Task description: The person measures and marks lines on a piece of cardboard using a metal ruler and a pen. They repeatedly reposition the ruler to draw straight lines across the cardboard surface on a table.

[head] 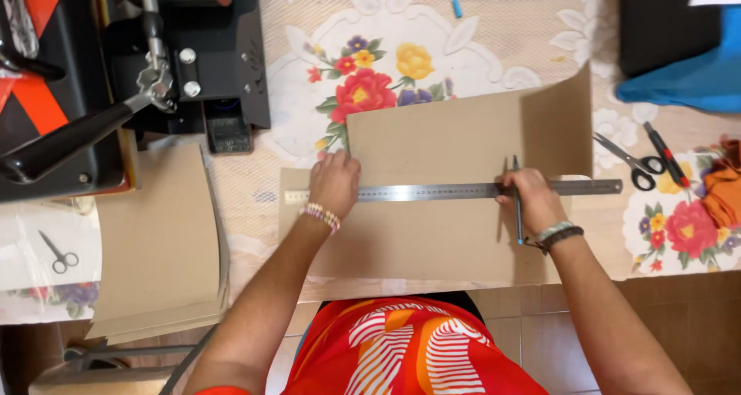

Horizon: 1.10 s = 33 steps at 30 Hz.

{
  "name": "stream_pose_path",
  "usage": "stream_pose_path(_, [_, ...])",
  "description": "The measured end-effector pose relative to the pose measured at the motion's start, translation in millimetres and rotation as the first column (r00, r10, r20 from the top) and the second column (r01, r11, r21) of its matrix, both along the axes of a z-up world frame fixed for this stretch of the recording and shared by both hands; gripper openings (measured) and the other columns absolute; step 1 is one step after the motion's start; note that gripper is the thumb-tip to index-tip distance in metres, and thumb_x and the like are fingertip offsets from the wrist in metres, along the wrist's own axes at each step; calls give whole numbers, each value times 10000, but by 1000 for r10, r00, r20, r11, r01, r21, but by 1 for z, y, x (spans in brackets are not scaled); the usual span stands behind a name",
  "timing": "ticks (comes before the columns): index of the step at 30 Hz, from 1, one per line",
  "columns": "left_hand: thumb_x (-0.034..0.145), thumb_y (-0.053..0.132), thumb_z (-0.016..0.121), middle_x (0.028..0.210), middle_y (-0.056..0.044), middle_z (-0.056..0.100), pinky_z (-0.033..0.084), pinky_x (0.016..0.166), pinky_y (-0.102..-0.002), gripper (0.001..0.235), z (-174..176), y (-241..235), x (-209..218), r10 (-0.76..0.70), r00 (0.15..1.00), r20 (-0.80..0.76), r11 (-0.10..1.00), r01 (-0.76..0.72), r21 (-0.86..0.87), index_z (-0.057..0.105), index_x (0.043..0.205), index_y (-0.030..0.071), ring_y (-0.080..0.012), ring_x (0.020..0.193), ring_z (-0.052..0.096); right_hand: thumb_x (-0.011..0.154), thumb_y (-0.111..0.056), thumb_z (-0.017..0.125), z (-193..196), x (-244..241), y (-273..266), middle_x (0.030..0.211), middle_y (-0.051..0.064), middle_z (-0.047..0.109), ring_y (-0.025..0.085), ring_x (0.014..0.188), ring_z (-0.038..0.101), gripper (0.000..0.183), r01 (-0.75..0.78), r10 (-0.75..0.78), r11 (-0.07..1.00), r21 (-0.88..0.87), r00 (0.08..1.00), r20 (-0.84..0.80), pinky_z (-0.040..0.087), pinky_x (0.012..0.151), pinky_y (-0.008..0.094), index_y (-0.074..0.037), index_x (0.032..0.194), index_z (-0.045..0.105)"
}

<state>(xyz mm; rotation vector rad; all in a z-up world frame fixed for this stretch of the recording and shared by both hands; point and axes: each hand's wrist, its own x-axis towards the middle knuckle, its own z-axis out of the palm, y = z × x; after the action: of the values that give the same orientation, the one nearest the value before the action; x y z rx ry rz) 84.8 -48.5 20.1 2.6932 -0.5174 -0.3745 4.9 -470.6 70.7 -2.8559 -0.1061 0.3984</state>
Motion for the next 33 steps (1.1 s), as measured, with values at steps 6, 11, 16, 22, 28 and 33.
stream_pose_path(6, [860, 293, 678, 982, -46, 694, 575, 846, -484, 114, -23, -14, 50, 47, 952, -302, 977, 19, 214, 741, 925, 224, -293, 1022, 708, 819, -339, 761, -8, 18, -7, 1027, -33, 601, 205, 1182, 582, 363, -86, 86, 996, -1, 995, -45, 513, 991, 390, -225, 1011, 475])
stream_pose_path(11, [869, 283, 633, 960, -95, 761, 589, 847, -480, 157, 28, -11, 57, 58, 915, -400, 979, 26, 203, 773, 911, 224, -340, 1019, 726, 841, -348, 726, 9, 15, -4, 1007, -22, 566, 214, 1138, 598, 339, -78, 85, 994, 76, 992, -98, 506, 983, 386, -233, 999, 450])
stream_pose_path(16, [860, 287, 709, 982, -146, 778, 561, 927, -469, 161, 46, -8, 48, 12, 847, -532, 984, 84, 157, 818, 918, 184, -369, 1077, 708, 861, -406, 676, 1, 1, -14, 913, -64, 536, 143, 1067, 599, 275, -111, 112, 988, 110, 994, -5, 497, 952, 316, -259, 938, 456])
stream_pose_path(22, [903, 131, 693, 960, -212, 757, 540, 907, -491, 131, 21, 26, 37, -52, 861, -507, 977, -62, -206, 768, 1002, 90, -423, 1037, 693, 1043, -341, 417, 0, -37, -32, 876, -104, 524, 82, 1009, 590, 143, -137, 129, 982, 130, 989, 73, 446, 902, 258, -310, 917, 476])
stream_pose_path(28, [945, 123, 678, 974, -121, 772, 532, 925, -446, 133, 39, 60, 40, 64, 862, -503, 941, -220, -256, 778, 1032, 118, -314, 999, 711, 959, -303, 544, 20, -120, -82, 1067, 10, 637, 276, 1044, 646, 84, -149, 99, 975, 163, 956, 277, 513, 945, 441, -220, 957, 531])
stream_pose_path(33, [946, 130, 685, 956, -6, 746, 499, 844, -256, 90, 97, 85, 23, -27, 825, -564, 892, -235, -387, 753, 975, 78, -103, 904, 650, 651, 26, 707, 40, -191, -126, 1163, -47, 702, 240, 1048, 680, 342, 112, -129, 990, 89, 966, 222, 516, 764, 424, -208, 831, 533])
